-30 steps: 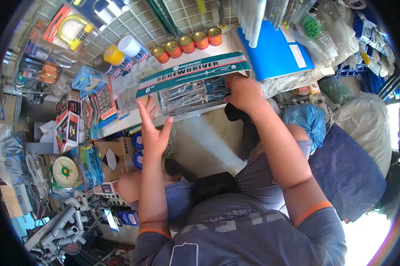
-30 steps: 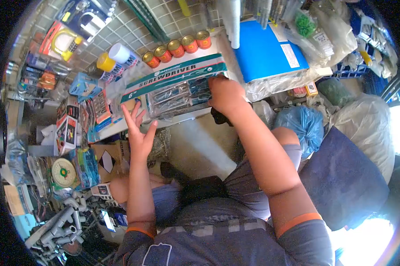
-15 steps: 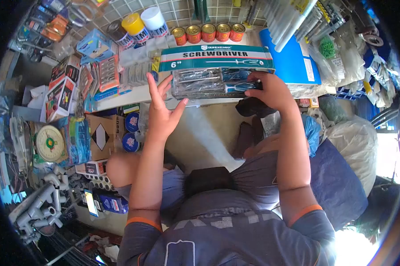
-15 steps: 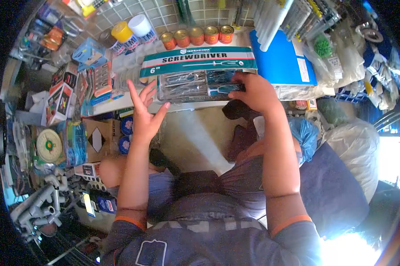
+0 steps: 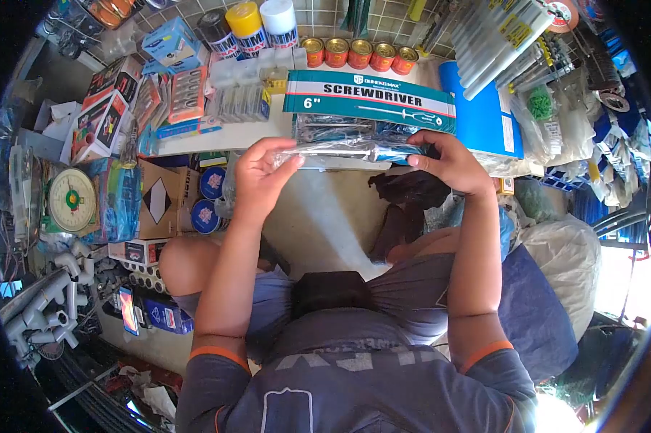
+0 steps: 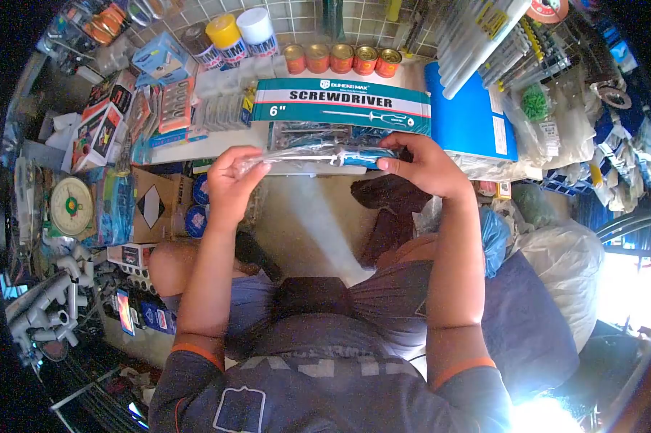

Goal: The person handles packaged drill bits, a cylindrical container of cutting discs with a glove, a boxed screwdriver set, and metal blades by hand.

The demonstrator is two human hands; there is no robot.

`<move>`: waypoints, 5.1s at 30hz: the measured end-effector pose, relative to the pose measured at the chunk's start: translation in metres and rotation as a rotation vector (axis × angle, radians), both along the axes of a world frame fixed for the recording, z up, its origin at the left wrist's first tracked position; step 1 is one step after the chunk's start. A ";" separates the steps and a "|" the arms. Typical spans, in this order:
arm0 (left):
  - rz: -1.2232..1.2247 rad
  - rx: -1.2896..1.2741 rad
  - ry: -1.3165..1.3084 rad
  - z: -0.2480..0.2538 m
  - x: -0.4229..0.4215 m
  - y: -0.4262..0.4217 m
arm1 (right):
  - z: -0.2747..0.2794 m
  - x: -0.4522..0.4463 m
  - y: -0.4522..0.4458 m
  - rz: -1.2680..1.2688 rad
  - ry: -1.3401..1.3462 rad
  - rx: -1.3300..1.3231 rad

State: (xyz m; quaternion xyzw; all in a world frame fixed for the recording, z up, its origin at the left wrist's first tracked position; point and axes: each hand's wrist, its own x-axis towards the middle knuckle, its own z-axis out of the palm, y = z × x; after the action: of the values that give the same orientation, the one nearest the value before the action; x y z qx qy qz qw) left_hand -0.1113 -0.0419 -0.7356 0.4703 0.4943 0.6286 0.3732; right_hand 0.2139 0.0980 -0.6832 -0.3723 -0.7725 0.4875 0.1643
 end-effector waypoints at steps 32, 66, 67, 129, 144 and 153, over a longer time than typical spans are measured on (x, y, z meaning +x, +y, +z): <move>-0.214 -0.353 -0.143 -0.012 0.004 0.000 | 0.017 -0.002 0.005 -0.352 -0.044 0.618; 0.174 -0.106 0.922 -0.034 -0.002 0.015 | 0.025 0.001 -0.011 -0.222 -0.225 0.275; 0.191 -0.023 0.841 -0.036 -0.005 0.016 | 0.030 0.019 -0.006 -0.181 -0.222 0.104; 0.287 -0.234 -0.274 -0.104 0.025 0.014 | -0.037 0.025 -0.014 -0.351 -0.363 -0.225; 0.178 -0.357 -0.797 -0.080 0.032 0.008 | -0.049 0.028 -0.021 -0.435 -0.290 -0.283; 0.221 -0.372 -0.512 -0.090 0.023 0.010 | -0.052 0.023 -0.029 -0.511 -0.350 -0.238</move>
State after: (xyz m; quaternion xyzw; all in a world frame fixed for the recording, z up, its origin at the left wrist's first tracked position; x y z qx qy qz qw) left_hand -0.0880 -0.0314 -0.8251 0.1647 0.5388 0.6621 0.4942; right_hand 0.2368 0.0694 -0.7351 -0.6487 -0.6082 0.4461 0.1011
